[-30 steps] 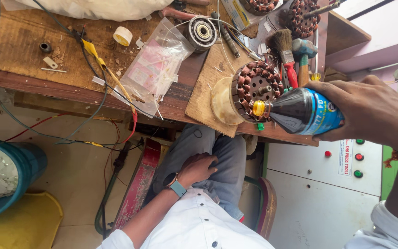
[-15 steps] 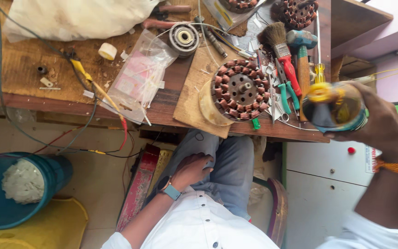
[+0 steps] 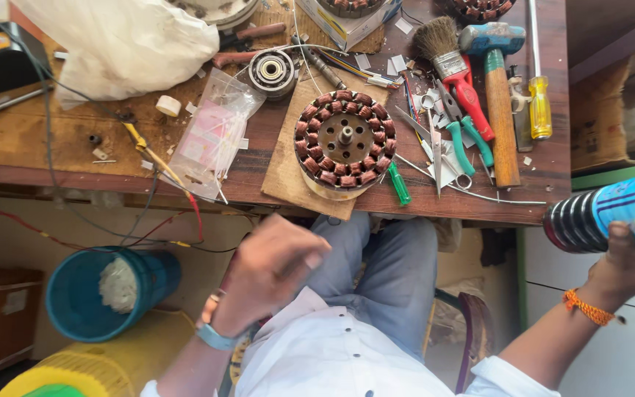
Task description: The person uses a green screwdriver to adjust copper windings on a motor stator, then pours a yellow liquid from a bottle onto the windings. They move the stator aside, cut a small white insulating strip with scissors, and insert it into the stator slots.
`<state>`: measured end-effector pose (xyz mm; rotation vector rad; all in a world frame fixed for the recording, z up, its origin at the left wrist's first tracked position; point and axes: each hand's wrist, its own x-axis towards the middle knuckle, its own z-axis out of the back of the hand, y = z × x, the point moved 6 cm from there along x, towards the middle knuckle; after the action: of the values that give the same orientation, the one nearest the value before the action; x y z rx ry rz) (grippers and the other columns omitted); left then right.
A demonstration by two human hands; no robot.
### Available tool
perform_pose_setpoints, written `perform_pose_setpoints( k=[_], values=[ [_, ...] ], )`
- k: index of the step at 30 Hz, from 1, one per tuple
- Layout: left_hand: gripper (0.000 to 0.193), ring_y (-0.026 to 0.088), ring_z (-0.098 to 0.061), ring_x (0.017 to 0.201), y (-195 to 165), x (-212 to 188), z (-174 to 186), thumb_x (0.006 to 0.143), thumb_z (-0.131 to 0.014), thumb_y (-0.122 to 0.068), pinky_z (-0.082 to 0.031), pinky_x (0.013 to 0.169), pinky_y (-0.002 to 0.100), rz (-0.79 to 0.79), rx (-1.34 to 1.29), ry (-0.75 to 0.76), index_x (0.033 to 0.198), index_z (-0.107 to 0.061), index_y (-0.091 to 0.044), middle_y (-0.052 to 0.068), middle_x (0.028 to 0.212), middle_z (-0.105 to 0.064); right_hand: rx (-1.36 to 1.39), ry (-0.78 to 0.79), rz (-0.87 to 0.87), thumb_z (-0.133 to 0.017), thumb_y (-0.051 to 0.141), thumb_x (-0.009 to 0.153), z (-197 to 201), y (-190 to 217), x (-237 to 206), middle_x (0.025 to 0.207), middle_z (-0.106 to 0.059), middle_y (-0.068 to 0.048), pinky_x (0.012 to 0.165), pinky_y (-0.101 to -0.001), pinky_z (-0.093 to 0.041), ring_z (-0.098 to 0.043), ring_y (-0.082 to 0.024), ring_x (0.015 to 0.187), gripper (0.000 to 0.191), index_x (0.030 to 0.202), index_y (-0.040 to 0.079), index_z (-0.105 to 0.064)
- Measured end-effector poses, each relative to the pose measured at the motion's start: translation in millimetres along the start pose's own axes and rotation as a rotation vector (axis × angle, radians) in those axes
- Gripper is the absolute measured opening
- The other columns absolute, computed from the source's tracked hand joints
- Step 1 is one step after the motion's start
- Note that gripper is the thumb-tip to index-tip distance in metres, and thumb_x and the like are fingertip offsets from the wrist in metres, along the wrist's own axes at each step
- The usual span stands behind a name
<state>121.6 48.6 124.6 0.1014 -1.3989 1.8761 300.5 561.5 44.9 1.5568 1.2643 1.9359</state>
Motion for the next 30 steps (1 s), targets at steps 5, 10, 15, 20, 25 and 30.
perform_pose_setpoints(
  k=[5,10,15,20,25,30],
  values=[
    [0.014,0.023,-0.069,0.095,-42.3,35.3,38.6,0.095,-0.074,0.001,-0.055,0.084,0.034,-0.068,0.324,-0.228,0.106,-0.070,-0.007,0.005,0.100,-0.073,0.025,-0.109,-0.092,-0.093,0.058,0.072,-28.8,-19.5,2.9,0.117,-0.067,-0.015,0.104,-0.0369,-0.061,-0.070,-0.021,0.105,0.091,0.118,-0.013,-0.060],
    [0.018,0.025,-0.067,0.096,-74.3,47.4,17.2,0.093,-0.076,-0.001,-0.055,0.087,0.037,-0.146,0.407,-0.183,0.108,-0.072,-0.008,0.006,0.101,-0.072,-0.084,-0.045,0.006,-0.088,0.064,0.082,-54.0,-37.8,-10.2,0.132,-0.058,-0.024,0.115,-0.0463,-0.054,-0.064,-0.029,0.123,0.100,0.130,-0.015,-0.050],
    [0.017,0.028,-0.061,0.107,-77.2,50.2,-17.8,0.096,-0.078,-0.008,-0.054,0.094,0.039,-0.256,0.605,-0.109,0.112,-0.071,-0.010,0.004,0.110,-0.070,-0.235,-0.132,0.150,-0.079,0.068,0.100,-49.0,-67.7,-25.2,0.156,-0.045,-0.026,0.125,-0.0472,-0.045,-0.050,-0.036,0.144,0.107,0.157,-0.008,-0.030],
    [0.019,0.027,-0.057,0.115,-61.7,63.1,-49.8,0.098,-0.076,-0.016,-0.050,0.100,0.042,-0.322,0.750,-0.036,0.116,-0.071,-0.011,0.004,0.118,-0.066,-0.251,-0.109,0.183,-0.078,0.066,0.100,-45.5,-77.9,-25.0,0.156,-0.041,-0.025,0.125,-0.0485,-0.039,-0.045,-0.035,0.150,0.108,0.159,-0.004,-0.021],
    [0.025,0.029,-0.053,0.123,-49.7,76.4,-71.5,0.096,-0.076,-0.017,-0.043,0.109,0.044,-0.322,0.788,0.033,0.119,-0.070,-0.011,0.006,0.128,-0.063,-0.195,-0.070,0.141,-0.077,0.063,0.097,-47.7,-73.6,-25.4,0.155,-0.037,-0.024,0.124,-0.0482,-0.037,-0.045,-0.035,0.151,0.111,0.161,-0.004,-0.016],
    [0.028,0.029,-0.051,0.127,-51.6,85.7,-82.2,0.091,-0.076,-0.019,-0.041,0.111,0.044,-0.316,0.806,0.040,0.118,-0.071,-0.014,0.004,0.128,-0.062,-0.135,-0.044,0.084,-0.082,0.071,0.097,-48.7,-64.2,-24.1,0.158,-0.041,-0.026,0.123,-0.0476,-0.038,-0.049,-0.036,0.153,0.117,0.160,-0.004,-0.017]
  ],
)
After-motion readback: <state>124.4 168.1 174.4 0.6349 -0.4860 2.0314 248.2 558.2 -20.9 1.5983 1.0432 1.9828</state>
